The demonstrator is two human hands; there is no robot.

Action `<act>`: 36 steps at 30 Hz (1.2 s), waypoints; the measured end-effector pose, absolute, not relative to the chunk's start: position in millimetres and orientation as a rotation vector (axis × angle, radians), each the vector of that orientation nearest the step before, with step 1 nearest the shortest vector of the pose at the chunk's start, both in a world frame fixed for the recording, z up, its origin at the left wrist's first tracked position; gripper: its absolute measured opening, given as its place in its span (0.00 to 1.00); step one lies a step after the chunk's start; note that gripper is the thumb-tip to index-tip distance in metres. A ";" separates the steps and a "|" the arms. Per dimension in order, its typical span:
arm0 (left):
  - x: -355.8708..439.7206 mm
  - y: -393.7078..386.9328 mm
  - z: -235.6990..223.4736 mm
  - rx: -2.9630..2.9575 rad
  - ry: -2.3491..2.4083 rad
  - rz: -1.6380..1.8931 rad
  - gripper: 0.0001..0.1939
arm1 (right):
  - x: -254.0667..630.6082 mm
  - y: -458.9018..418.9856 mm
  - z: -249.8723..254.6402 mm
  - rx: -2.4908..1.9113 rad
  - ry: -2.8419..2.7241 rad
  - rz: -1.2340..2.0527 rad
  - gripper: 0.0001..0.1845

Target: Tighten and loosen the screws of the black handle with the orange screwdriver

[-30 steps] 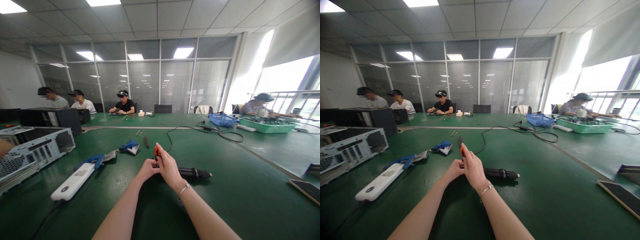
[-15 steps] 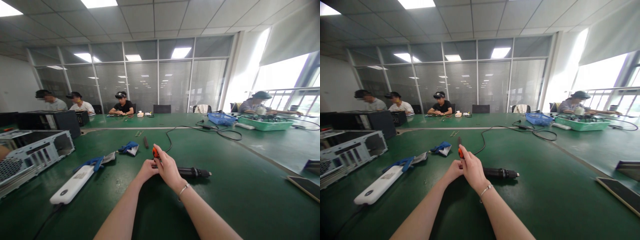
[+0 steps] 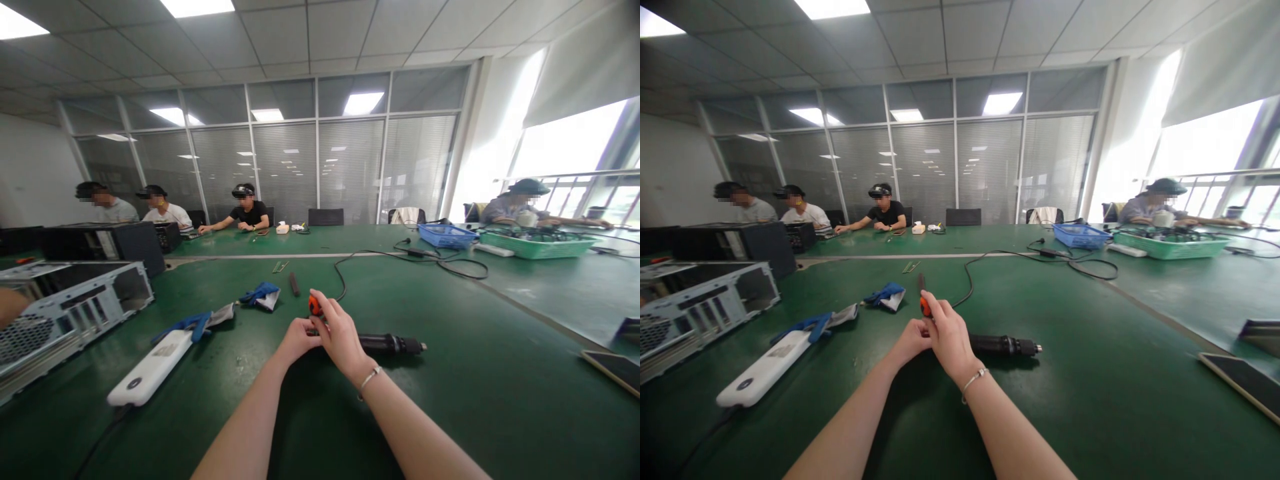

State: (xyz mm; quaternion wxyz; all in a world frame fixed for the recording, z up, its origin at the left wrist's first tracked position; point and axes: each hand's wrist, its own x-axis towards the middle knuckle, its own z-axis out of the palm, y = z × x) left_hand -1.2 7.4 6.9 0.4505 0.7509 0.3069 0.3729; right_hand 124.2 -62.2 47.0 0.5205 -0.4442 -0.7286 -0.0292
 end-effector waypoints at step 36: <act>-4.0 5.8 6.1 1.814 0.725 0.890 0.14 | 154.4 -63.6 63.3 -1.002 -1.418 -0.219 0.27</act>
